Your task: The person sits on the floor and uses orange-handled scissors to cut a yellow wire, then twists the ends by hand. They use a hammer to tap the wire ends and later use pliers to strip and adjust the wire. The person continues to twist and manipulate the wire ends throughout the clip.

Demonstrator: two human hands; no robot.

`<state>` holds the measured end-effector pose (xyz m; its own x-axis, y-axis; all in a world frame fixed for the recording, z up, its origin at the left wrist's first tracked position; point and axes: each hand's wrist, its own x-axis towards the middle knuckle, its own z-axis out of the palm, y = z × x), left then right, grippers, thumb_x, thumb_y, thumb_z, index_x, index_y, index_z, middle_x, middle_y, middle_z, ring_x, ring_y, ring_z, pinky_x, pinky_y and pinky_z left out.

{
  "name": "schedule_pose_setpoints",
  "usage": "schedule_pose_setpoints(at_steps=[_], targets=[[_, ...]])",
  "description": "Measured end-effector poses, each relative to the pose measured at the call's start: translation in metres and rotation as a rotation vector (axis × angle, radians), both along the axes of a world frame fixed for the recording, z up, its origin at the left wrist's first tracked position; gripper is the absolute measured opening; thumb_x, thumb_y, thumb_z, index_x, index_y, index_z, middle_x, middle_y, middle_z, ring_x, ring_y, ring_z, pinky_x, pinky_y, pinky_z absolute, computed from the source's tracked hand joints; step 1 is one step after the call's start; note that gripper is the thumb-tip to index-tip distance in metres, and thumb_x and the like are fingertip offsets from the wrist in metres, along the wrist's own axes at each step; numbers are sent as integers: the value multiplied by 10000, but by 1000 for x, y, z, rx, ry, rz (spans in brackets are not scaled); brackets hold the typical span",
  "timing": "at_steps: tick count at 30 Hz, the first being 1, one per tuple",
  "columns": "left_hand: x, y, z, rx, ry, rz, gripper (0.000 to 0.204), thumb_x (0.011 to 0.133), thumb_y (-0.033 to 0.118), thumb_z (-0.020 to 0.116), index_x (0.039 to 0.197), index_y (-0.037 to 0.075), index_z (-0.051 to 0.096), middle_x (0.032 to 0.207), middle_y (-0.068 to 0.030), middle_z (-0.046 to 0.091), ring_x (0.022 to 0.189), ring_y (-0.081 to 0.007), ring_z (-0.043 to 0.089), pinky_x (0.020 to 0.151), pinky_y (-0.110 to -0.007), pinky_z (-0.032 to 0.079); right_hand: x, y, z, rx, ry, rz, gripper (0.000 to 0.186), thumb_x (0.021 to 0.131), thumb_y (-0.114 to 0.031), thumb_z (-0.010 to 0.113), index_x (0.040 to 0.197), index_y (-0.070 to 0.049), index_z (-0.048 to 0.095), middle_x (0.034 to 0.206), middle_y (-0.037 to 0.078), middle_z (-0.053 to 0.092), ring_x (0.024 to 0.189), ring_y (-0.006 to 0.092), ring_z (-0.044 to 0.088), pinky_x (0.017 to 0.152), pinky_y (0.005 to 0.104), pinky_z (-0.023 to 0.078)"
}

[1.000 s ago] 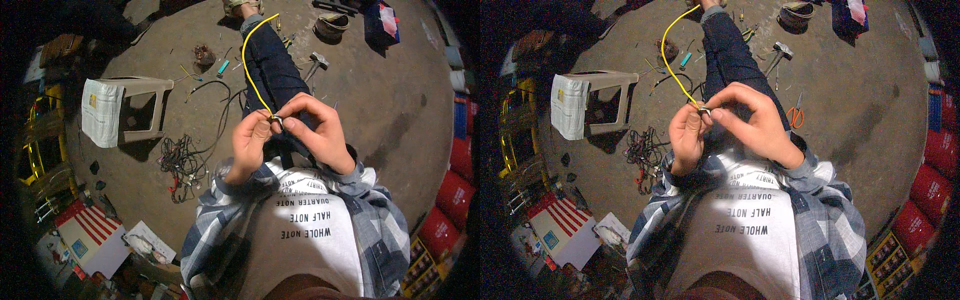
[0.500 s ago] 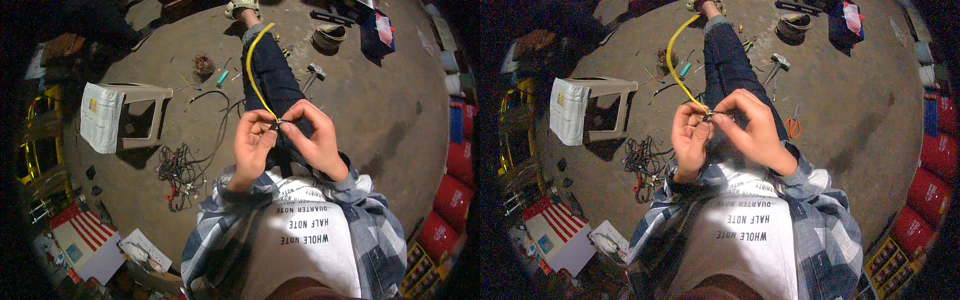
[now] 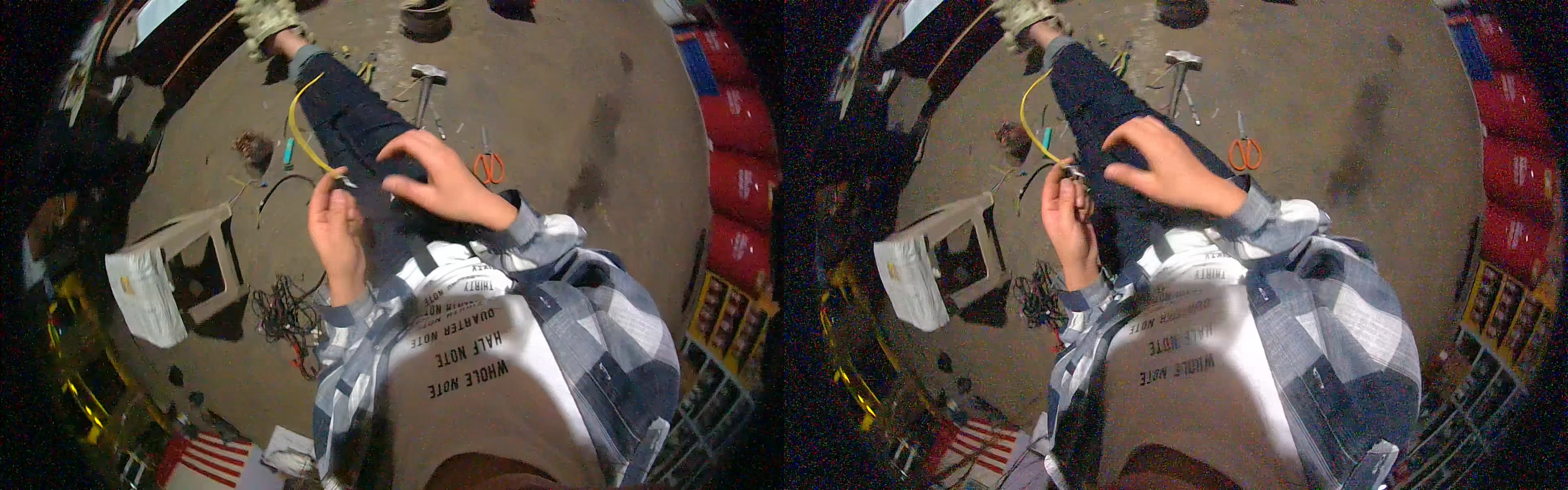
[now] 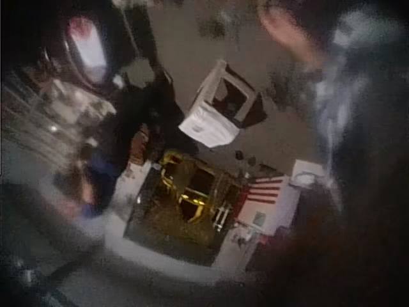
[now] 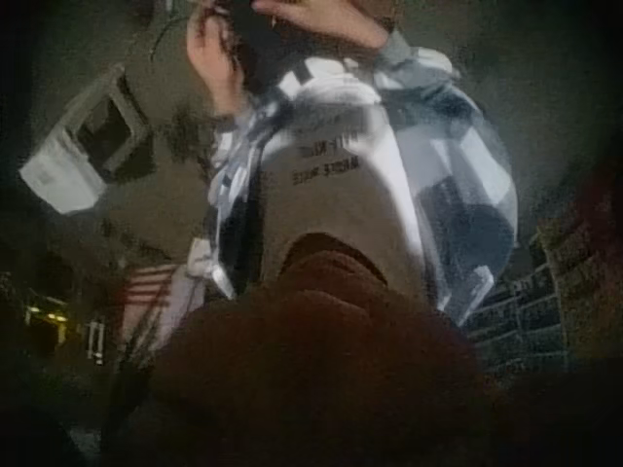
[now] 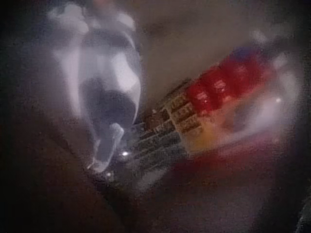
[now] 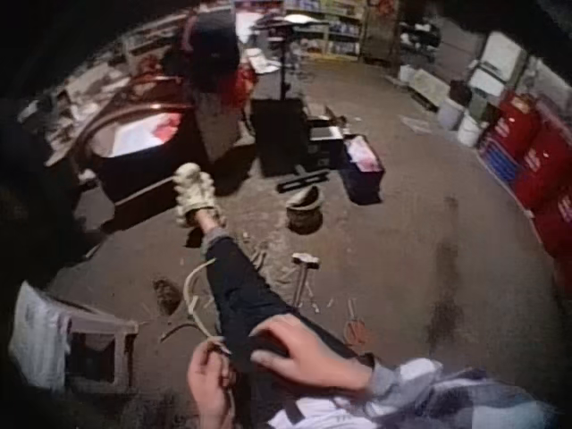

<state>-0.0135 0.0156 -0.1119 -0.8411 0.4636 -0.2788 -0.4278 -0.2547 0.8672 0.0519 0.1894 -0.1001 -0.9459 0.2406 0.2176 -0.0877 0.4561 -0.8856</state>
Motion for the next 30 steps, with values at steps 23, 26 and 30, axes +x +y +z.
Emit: schedule_pose_setpoints(at_steps=[23, 26, 30], targets=[[-27, 16, -91, -305, -222, -16, 360, 937, 112, 486, 1278, 5, 449, 682, 27, 456, 491, -28, 340, 423, -187, 251, 182, 63, -348, 103, -1059, -477, 388, 767, -414, 627, 827, -30, 627, 769, 181, 636, 732, 350, 618, 648, 437, 466], [-27, 17, -94, -278, -224, -26, 368, 926, 116, 510, 1273, 8, 456, 684, 34, 471, 496, -25, 349, 425, -182, 258, 162, 73, -335, 47, -1014, -416, 358, 779, -380, 610, 820, -24, 623, 758, 190, 630, 721, 349, 619, 642, 440, 465], [-25, 21, -90, -297, -237, -21, 367, 921, 120, 519, 1266, 8, 464, 688, 34, 484, 497, -28, 358, 426, -180, 264, 138, 74, -324, 42, -1019, -354, 331, 784, -349, 594, 816, -22, 628, 753, 205, 626, 709, 350, 622, 629, 449, 465]])
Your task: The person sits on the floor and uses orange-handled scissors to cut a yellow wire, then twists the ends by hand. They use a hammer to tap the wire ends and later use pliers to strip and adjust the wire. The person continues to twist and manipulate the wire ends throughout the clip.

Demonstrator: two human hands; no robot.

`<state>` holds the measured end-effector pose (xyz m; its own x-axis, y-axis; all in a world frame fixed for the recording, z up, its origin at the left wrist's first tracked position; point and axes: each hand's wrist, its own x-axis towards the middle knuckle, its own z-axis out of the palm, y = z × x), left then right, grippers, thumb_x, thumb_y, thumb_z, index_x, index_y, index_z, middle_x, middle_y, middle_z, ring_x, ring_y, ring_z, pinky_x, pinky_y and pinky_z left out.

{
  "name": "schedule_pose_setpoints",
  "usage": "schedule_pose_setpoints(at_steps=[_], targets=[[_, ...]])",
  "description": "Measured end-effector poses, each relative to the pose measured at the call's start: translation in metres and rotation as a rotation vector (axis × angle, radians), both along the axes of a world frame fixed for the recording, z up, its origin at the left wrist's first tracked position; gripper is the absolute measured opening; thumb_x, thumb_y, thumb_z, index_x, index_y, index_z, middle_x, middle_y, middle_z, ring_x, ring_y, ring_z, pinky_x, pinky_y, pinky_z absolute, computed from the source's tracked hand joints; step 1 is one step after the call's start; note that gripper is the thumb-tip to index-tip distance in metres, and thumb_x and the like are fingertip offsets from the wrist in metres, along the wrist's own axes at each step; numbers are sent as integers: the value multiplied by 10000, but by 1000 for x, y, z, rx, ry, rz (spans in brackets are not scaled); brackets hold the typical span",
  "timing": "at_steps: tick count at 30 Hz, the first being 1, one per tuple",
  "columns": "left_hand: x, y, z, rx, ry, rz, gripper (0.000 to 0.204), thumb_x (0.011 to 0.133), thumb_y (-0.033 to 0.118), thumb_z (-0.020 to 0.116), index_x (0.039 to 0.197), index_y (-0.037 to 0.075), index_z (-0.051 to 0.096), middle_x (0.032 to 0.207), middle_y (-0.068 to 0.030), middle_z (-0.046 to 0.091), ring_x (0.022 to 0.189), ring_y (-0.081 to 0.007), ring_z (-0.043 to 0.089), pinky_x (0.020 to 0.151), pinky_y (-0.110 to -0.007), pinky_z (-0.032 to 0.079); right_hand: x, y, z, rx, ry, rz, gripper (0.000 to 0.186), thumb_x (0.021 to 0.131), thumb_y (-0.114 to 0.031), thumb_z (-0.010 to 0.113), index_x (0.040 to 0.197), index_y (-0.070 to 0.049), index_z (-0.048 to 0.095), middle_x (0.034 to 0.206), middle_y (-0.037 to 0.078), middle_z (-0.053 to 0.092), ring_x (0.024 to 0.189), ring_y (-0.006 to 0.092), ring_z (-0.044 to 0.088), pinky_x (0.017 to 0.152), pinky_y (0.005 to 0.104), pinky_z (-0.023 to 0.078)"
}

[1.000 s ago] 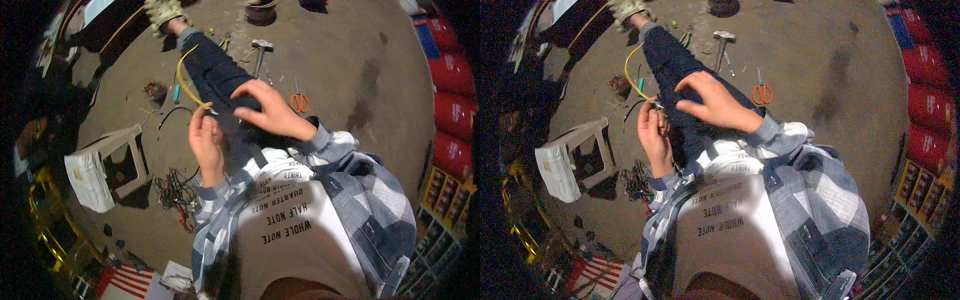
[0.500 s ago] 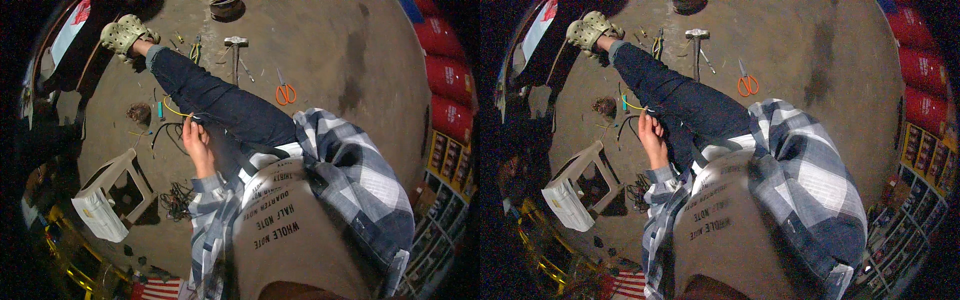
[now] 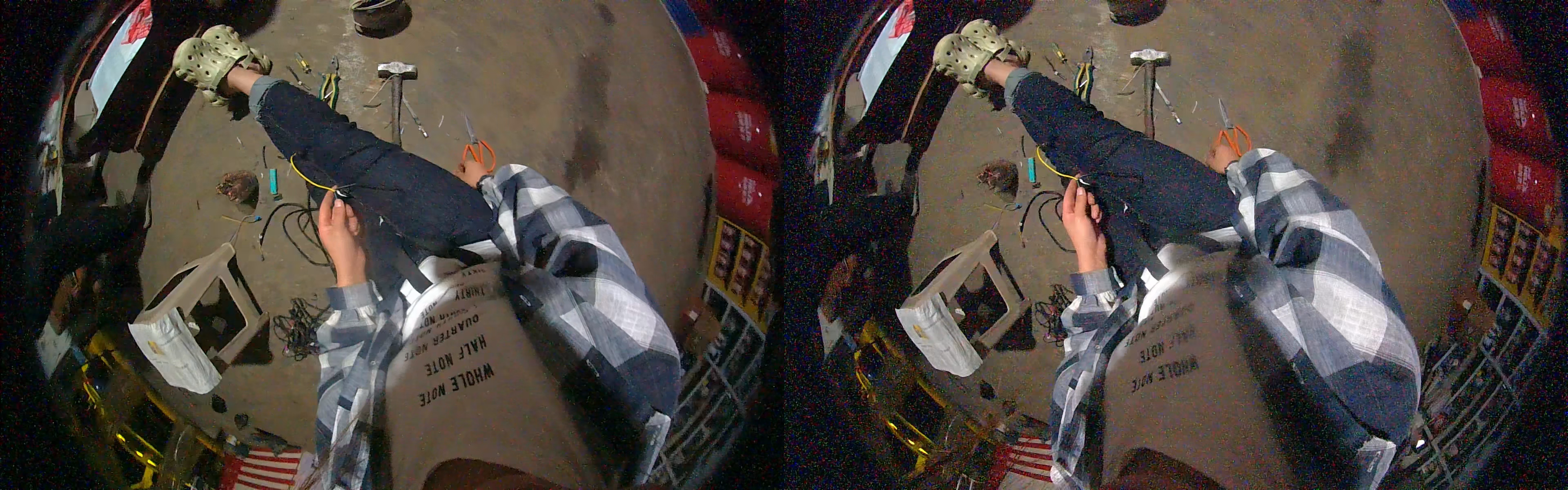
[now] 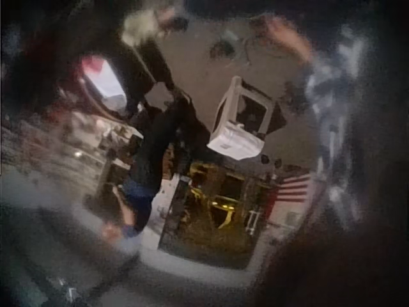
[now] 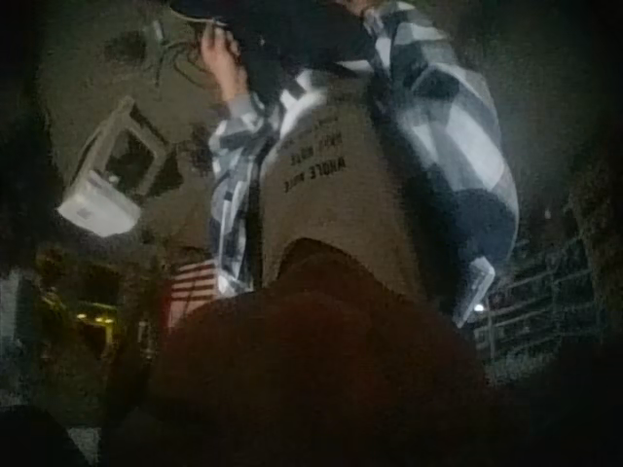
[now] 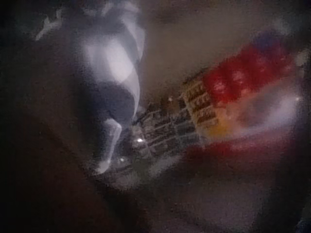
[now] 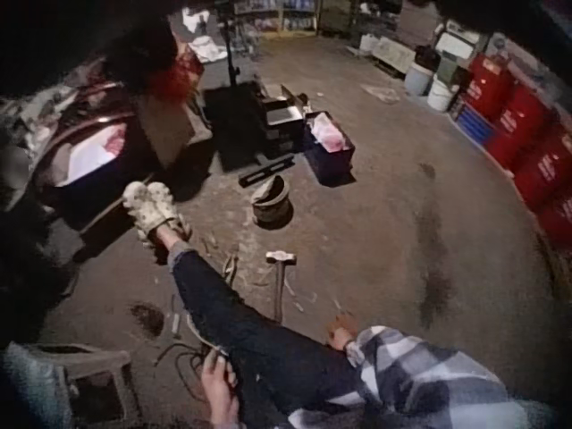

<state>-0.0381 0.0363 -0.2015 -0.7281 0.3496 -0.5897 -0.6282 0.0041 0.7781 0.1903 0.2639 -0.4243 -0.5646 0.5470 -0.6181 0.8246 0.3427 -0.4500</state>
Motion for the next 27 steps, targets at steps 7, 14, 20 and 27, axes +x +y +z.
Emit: schedule_pose_setpoints(at_steps=[7, 14, 20, 27], targets=[[0, -3, -7, 27, 16, -29, 382, 927, 99, 501, 1287, -12, 438, 693, 4, 495, 524, -58, 417, 442, -197, 309, 6, -8, -23, 54, -79, 113, 353, 735, -373, 629, 784, -24, 619, 739, 195, 626, 688, 350, 612, 626, 450, 465], [6, 0, -17, 22, 78, -70, 365, 924, 114, 504, 1269, 7, 451, 691, 12, 502, 524, -51, 417, 435, -200, 302, 34, -23, -27, 98, -103, -3, 337, 721, -362, 637, 787, -31, 626, 743, 187, 630, 698, 346, 613, 635, 446, 470], [5, -5, -25, 52, 85, -67, 346, 933, 121, 511, 1260, 20, 464, 754, -12, 530, 529, -47, 410, 443, -190, 328, 87, -46, -18, 101, -141, -186, 325, 709, -352, 644, 790, -37, 633, 746, 181, 633, 708, 343, 614, 643, 442, 475], [6, -4, -16, 10, 169, -104, 363, 931, 137, 513, 1273, 27, 460, 738, -8, 527, 534, -56, 421, 449, -191, 331, 130, -60, -19, 91, -156, -316, 313, 695, -341, 652, 793, -44, 640, 749, 173, 637, 718, 340, 615, 652, 438, 480]])
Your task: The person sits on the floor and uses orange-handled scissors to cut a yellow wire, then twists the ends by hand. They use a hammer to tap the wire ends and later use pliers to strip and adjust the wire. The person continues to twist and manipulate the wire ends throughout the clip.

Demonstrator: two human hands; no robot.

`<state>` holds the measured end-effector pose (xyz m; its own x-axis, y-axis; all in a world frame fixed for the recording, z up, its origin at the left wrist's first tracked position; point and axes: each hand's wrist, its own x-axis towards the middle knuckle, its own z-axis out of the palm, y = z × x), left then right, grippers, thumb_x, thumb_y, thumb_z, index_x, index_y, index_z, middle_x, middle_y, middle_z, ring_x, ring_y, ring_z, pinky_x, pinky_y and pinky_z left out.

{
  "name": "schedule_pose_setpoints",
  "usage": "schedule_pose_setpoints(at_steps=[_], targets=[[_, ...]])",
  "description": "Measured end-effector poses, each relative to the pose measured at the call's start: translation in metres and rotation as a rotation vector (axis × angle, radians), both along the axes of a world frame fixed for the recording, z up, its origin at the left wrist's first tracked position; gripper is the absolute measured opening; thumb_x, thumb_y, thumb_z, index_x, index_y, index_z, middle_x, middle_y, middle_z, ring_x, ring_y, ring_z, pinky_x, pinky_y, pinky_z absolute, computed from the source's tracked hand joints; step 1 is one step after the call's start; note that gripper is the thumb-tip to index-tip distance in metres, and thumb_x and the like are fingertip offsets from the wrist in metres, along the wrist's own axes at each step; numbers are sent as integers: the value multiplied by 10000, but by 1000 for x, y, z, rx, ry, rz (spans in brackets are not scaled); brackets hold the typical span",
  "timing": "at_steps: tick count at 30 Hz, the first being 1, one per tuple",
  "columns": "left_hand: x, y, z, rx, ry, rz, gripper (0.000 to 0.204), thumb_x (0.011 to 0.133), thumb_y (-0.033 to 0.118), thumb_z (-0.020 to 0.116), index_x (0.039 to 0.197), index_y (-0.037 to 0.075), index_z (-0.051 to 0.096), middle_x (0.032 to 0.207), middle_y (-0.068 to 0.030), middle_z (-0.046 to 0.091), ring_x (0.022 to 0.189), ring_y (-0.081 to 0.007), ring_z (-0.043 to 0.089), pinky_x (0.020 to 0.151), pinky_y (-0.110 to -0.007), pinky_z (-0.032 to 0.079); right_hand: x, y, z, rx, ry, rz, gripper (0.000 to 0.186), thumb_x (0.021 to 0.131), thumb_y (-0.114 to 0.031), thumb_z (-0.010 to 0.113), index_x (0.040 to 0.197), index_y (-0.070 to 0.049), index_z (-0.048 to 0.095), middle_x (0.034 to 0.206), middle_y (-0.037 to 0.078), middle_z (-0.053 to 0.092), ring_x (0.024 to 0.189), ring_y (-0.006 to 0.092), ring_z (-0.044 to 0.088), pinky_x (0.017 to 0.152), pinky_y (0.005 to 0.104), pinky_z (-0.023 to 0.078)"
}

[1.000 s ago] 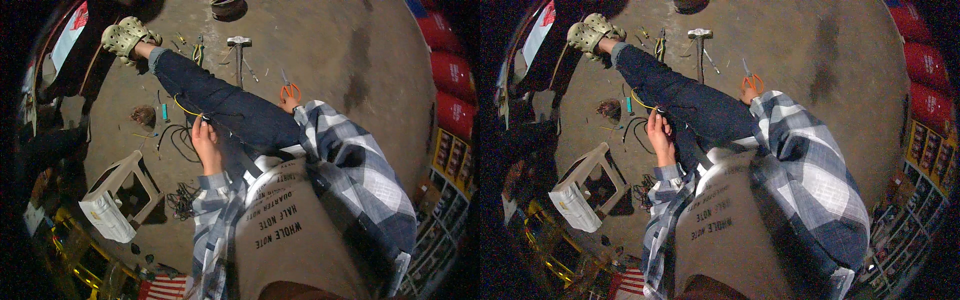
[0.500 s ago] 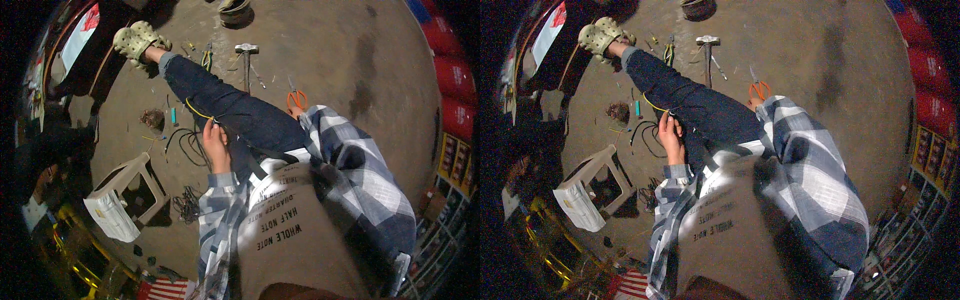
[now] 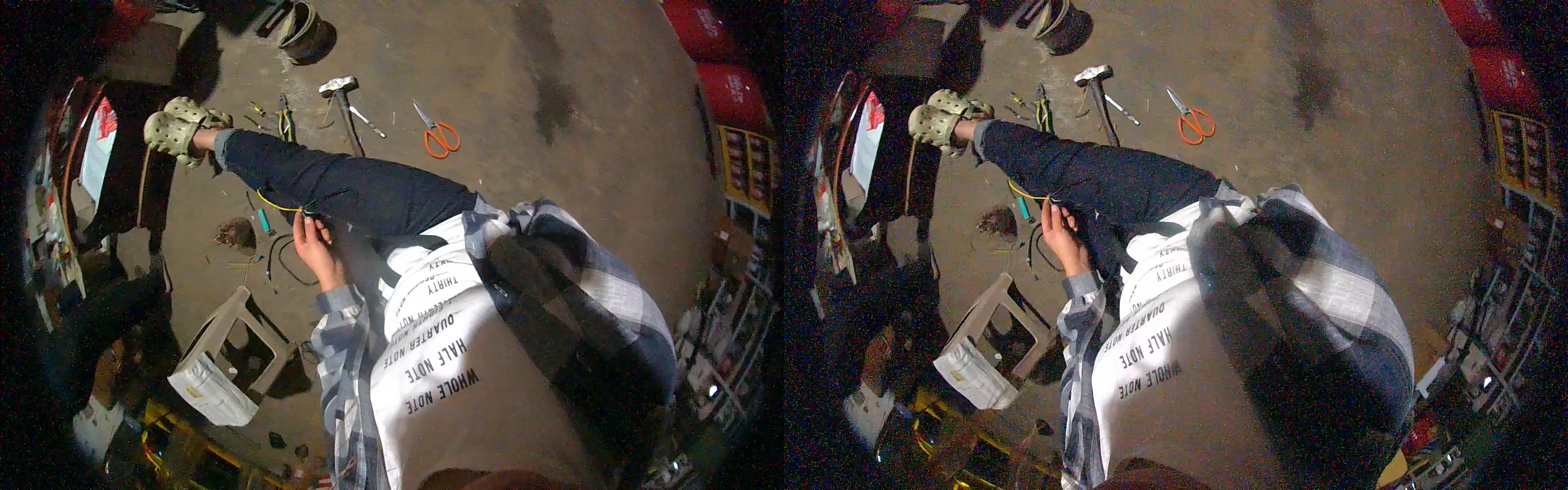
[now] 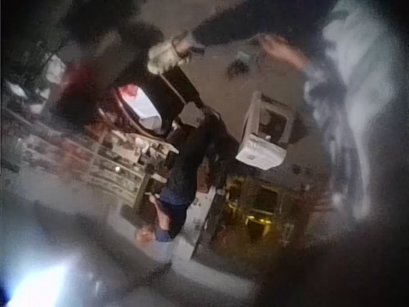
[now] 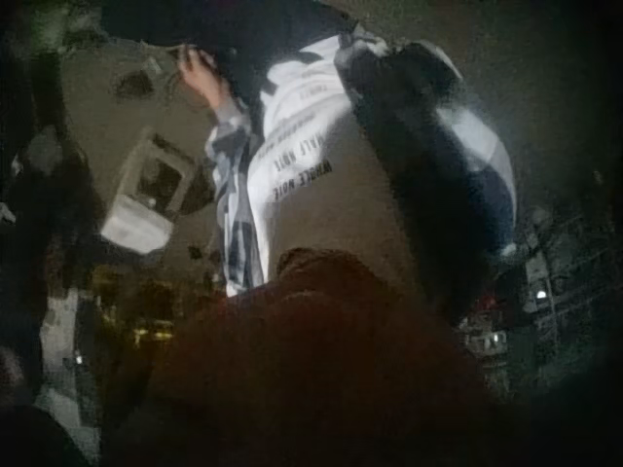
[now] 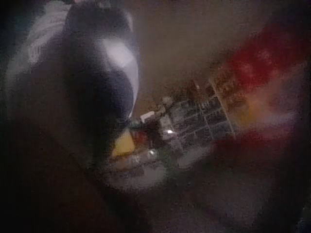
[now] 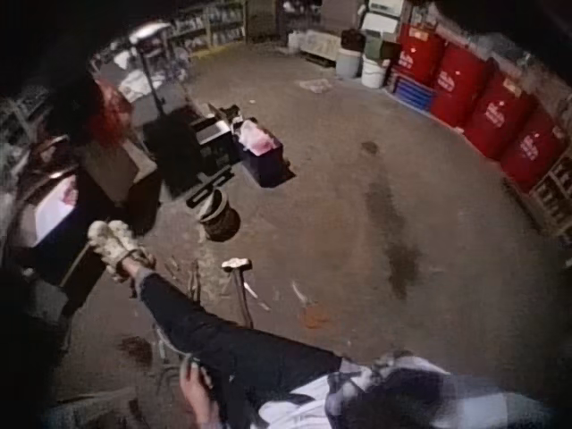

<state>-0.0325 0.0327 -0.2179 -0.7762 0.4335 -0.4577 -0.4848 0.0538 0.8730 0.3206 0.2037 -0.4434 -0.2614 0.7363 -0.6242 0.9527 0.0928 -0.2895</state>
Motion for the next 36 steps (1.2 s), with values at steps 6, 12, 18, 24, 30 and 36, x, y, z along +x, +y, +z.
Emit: schedule_pose_setpoints(at_steps=[6, 12, 18, 24, 30, 36], targets=[[1, -5, 23, 13, 23, 83, 340, 932, 140, 505, 1258, 43, 485, 721, 3, 512, 527, -57, 421, 445, -190, 321, -36, 38, -18, 66, 110, 76, 303, 684, -332, 659, 796, -50, 646, 752, 166, 640, 727, 336, 616, 660, 435, 484], [5, -20, 45, -12, 46, 154, 348, 931, 118, 488, 1267, 27, 480, 723, 11, 505, 541, -47, 420, 443, -186, 322, -175, 103, 21, 105, 134, 345, 265, 692, -306, 663, 789, -62, 628, 771, 137, 649, 758, 314, 623, 691, 422, 482], [0, -16, 39, -11, -59, 181, 368, 928, 127, 488, 1258, -37, 468, 658, 13, 458, 518, -45, 385, 447, -198, 286, -260, 103, 7, 98, 240, 439, 239, 728, -257, 645, 829, -45, 599, 859, 177, 639, 806, 346, 620, 688, 437, 477], [-11, -30, 3, 66, -121, 65, 339, 917, 123, 497, 1227, -15, 482, 634, 4, 447, 504, -62, 388, 455, -203, 296, -289, 116, -3, 32, 23, 528, 381, 749, -241, 655, 955, 56, 535, 876, 263, 608, 863, 402, 600, 742, 455, 491], [-5, -22, -3, 159, -292, 224, 301, 889, 63, 502, 1184, 15, 536, 640, -36, 503, 499, -79, 422, 457, -221, 338, -293, 135, -31, 35, -13, 534, 484, 759, -333, 670, 928, 87, 498, 848, 288, 613, 836, 439, 601, 719, 465, 490], [-10, -21, 9, -5, -241, 180, 292, 893, 62, 502, 1177, -2, 527, 672, -44, 531, 495, -77, 427, 447, -223, 342, -325, 127, -9, 35, -62, 481, 346, 703, -275, 673, 752, 60, 602, 790, 266, 621, 800, 423, 609, 680, 473, 478]])
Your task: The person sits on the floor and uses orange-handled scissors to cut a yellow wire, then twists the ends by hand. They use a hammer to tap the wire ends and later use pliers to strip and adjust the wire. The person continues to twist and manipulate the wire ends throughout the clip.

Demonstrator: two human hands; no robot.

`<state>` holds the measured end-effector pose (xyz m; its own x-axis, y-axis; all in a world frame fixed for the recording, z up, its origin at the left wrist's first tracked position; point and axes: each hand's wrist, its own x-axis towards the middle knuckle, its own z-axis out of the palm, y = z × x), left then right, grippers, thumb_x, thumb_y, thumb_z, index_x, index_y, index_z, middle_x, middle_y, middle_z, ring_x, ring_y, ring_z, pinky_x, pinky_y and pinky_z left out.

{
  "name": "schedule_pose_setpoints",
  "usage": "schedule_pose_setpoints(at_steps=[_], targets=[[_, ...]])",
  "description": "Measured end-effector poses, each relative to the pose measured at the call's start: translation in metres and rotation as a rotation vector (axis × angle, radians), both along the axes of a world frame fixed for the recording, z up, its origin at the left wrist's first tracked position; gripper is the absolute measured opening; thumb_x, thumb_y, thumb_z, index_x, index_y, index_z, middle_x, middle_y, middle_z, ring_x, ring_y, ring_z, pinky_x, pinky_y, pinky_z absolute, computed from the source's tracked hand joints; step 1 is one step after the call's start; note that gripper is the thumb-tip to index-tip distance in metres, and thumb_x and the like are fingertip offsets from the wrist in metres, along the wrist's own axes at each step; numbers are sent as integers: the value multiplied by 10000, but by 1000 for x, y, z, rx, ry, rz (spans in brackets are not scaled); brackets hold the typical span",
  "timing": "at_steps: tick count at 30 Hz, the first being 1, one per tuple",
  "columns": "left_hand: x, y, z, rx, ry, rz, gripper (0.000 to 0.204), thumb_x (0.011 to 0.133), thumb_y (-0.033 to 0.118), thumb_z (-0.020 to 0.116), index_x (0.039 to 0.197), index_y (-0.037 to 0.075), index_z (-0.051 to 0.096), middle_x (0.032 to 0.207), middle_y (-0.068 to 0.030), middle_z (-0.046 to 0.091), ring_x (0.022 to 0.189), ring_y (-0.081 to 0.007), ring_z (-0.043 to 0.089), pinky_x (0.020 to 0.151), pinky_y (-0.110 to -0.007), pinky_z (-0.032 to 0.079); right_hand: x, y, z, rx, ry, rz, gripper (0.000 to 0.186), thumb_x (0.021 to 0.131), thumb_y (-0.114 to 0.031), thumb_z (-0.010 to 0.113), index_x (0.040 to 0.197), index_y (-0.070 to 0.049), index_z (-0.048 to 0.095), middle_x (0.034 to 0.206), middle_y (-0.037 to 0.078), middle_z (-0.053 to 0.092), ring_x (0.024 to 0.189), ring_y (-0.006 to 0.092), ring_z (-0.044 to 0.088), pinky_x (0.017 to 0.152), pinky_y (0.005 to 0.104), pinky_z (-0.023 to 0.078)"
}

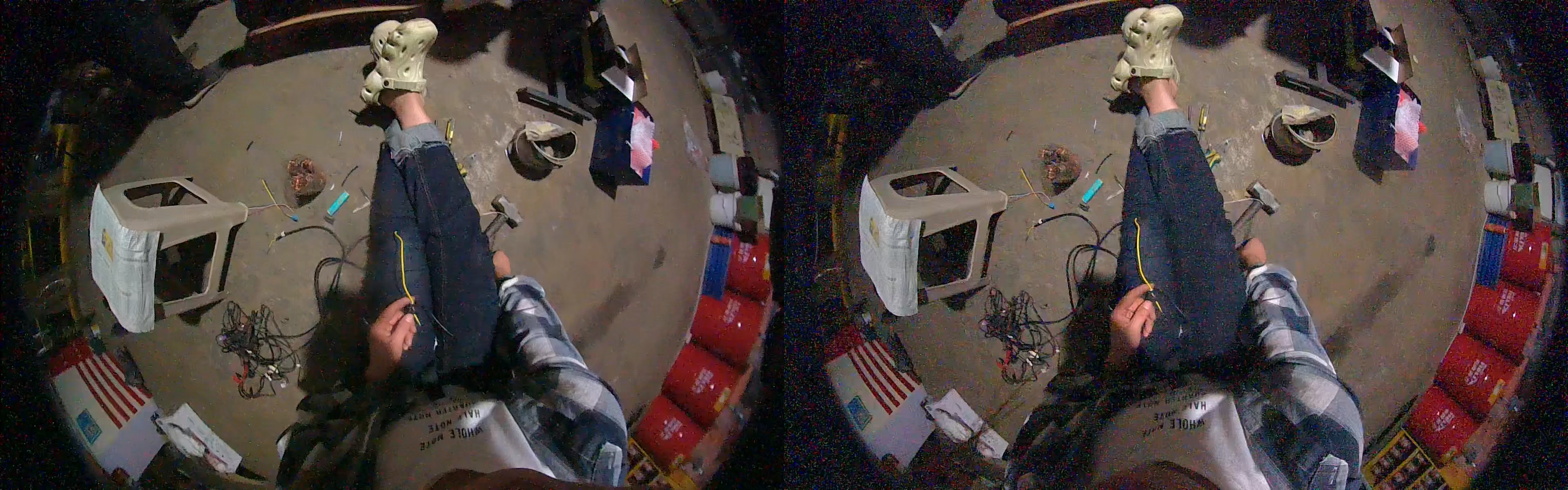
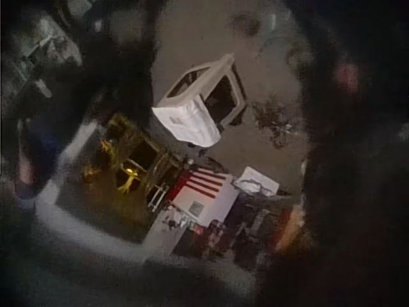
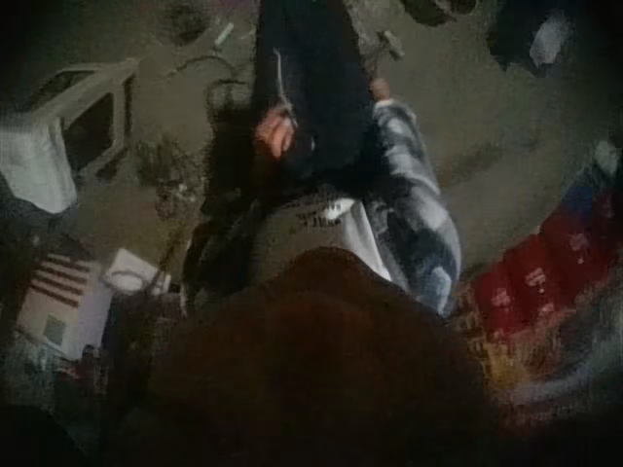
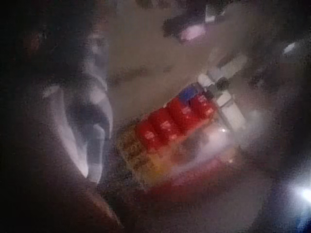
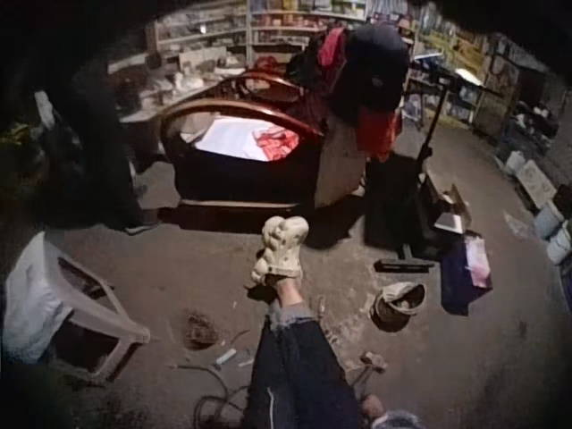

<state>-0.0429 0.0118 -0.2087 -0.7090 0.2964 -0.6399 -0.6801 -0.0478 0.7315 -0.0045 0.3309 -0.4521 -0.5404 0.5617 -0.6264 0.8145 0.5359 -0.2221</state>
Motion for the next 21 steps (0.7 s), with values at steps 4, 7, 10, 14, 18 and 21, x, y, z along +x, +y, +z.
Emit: schedule_pose_setpoints(at_steps=[4, 7, 10, 14, 18, 21], targets=[[0, -2, 9, 57, -8, 29, 333, 901, 79, 499, 1222, -10, 487, 689, -41, 527, 507, -73, 437, 453, -214, 349, 21, 15, -34, -76, -89, 140, 257, 696, -274, 671, 743, -21, 688, 795, 204, 652, 723, 397, 625, 631, 459, 482], [3, 0, 9, 77, -57, 91, 342, 926, 112, 490, 1245, -9, 467, 710, -36, 533, 528, -70, 448, 458, -198, 346, 27, -1, -28, -67, -49, 135, 265, 700, -275, 672, 760, -17, 673, 790, 196, 646, 720, 377, 620, 635, 448, 481], [1, 2, 3, 136, 55, 70, 339, 931, 125, 495, 1243, -4, 470, 712, -27, 536, 531, -66, 446, 457, -194, 340, 45, -10, -19, -43, 24, 39, 274, 704, -277, 672, 777, -13, 657, 785, 188, 640, 718, 357, 615, 639, 438, 480], [8, 0, 9, 126, 111, 91, 337, 921, 106, 506, 1241, 1, 475, 713, -6, 533, 542, -53, 440, 453, -188, 328, 66, -20, 7, -37, 135, -78, 288, 710, -279, 673, 800, -8, 637, 779, 177, 633, 714, 330, 609, 644, 424, 478], [18, -13, 24, 124, 157, 108, 339, 931, 139, 496, 1244, 10, 485, 700, 5, 524, 537, -51, 431, 455, -188, 322, 98, -19, 34, -34, 309, -261, 304, 716, -281, 674, 823, -2, 617, 772, 167, 625, 710, 304, 602, 650, 410, 477], [28, -19, 38, 127, 192, 114, 349, 932, 147, 492, 1253, 9, 485, 691, 13, 515, 538, -52, 430, 462, -193, 325, 117, -22, 53, -45, 430, -377, 317, 720, -283, 675, 840, 2, 601, 767, 158, 619, 707, 284, 597, 654, 400, 476]])
